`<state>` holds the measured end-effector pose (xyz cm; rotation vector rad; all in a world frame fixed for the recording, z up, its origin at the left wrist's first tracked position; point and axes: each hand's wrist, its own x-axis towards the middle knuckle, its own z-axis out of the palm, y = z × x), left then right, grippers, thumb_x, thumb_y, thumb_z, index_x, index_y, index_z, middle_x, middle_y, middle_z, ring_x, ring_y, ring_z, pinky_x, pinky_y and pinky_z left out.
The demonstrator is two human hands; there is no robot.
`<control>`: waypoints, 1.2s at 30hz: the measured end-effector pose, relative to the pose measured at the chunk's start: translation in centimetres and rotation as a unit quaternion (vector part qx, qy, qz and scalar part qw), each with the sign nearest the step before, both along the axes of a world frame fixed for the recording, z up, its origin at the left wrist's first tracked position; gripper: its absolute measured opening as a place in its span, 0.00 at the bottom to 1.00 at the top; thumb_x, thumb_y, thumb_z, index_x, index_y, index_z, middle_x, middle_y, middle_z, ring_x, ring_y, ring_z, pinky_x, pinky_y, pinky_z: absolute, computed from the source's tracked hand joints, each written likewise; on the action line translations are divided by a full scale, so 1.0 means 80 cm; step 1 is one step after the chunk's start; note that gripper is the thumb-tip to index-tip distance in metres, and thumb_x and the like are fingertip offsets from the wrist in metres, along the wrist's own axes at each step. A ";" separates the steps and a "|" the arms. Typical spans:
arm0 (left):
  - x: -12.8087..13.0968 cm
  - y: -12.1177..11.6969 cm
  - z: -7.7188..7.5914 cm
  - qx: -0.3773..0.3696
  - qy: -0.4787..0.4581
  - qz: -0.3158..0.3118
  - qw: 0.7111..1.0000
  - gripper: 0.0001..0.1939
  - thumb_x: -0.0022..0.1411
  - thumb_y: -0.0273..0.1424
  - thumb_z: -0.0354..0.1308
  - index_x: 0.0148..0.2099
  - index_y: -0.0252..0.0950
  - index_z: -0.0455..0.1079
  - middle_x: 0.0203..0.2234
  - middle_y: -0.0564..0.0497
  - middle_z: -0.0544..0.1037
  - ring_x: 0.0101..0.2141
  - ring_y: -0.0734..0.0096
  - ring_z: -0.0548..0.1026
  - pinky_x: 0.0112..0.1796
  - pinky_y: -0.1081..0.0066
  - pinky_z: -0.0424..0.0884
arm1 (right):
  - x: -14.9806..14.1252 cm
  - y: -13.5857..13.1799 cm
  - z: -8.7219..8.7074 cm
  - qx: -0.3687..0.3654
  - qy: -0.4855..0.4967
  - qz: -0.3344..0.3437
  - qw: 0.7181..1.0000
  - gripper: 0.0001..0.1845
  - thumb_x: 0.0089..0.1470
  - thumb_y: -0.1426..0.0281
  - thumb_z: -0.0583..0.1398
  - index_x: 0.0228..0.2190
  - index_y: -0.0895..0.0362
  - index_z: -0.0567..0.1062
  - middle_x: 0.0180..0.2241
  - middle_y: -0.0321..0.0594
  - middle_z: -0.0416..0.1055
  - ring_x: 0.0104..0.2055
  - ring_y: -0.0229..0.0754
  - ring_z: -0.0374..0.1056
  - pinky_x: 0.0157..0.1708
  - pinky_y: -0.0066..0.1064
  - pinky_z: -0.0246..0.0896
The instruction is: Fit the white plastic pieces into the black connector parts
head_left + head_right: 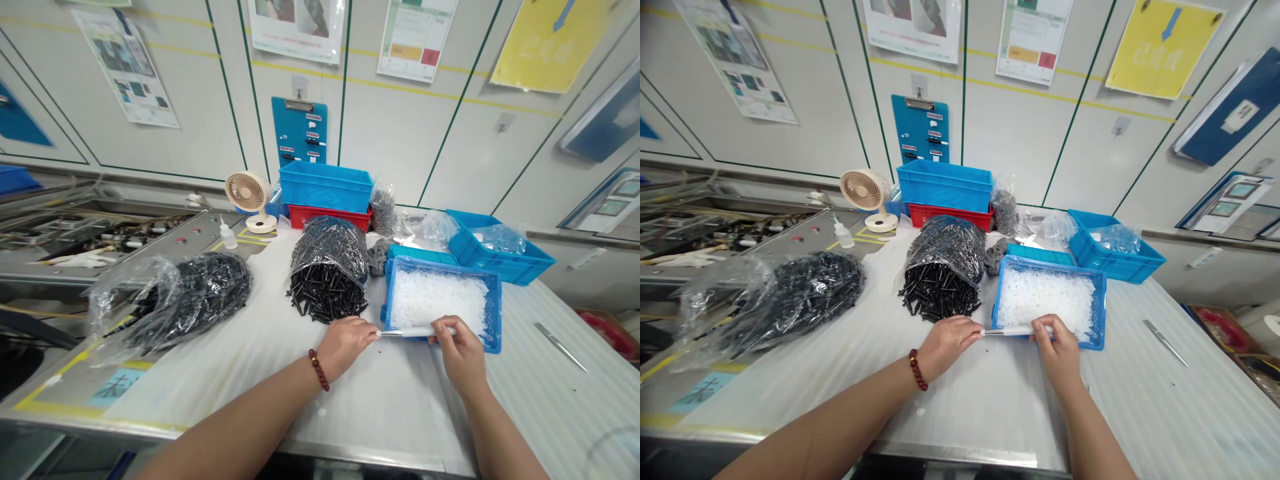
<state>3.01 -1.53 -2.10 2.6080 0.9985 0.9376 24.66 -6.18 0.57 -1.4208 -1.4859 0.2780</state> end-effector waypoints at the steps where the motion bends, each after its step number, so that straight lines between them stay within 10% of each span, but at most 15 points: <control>1: 0.001 -0.001 0.002 0.004 0.020 0.002 1.000 0.12 0.64 0.34 0.49 0.32 0.35 0.71 0.25 0.53 0.75 0.28 0.71 0.71 0.30 0.72 0.66 | -0.001 0.000 0.000 -0.010 -0.002 0.012 1.000 0.18 0.52 0.55 0.53 0.22 0.55 0.68 0.15 0.32 0.65 0.18 0.36 0.59 0.20 0.28 0.53; 15: -0.001 -0.009 0.009 0.013 0.005 -0.035 0.999 0.10 0.64 0.35 0.49 0.39 0.35 0.67 0.30 0.51 0.74 0.31 0.69 0.69 0.33 0.71 0.64 | -0.031 -0.001 -0.011 0.099 -0.100 0.112 0.984 0.12 0.57 0.69 0.51 0.23 0.55 0.66 0.19 0.33 0.64 0.22 0.35 0.61 0.23 0.27 0.54; 20: -0.017 0.004 0.024 -0.011 -0.072 0.100 0.992 0.09 0.65 0.29 0.46 0.44 0.35 0.66 0.35 0.49 0.73 0.36 0.68 0.68 0.39 0.69 0.65 | -0.022 -0.001 -0.010 0.198 -0.151 0.042 0.967 0.08 0.56 0.73 0.52 0.25 0.56 0.66 0.17 0.32 0.61 0.21 0.35 0.59 0.23 0.27 0.53; 28: -0.022 0.005 0.014 -0.079 0.166 0.097 0.978 0.10 0.61 0.23 0.48 0.33 0.35 0.70 0.29 0.49 0.72 0.33 0.67 0.68 0.36 0.70 0.64 | -0.026 0.000 -0.008 0.210 -0.248 0.064 0.944 0.09 0.56 0.74 0.52 0.24 0.56 0.64 0.18 0.34 0.62 0.21 0.35 0.57 0.22 0.27 0.52; 36: -0.011 0.001 0.001 -0.088 0.200 0.077 0.973 0.18 0.57 0.18 0.44 0.47 0.36 0.66 0.31 0.48 0.69 0.33 0.66 0.68 0.34 0.70 0.65 | -0.035 -0.002 -0.006 0.216 -0.266 0.089 0.935 0.09 0.56 0.75 0.53 0.25 0.56 0.64 0.18 0.34 0.63 0.21 0.35 0.57 0.23 0.27 0.52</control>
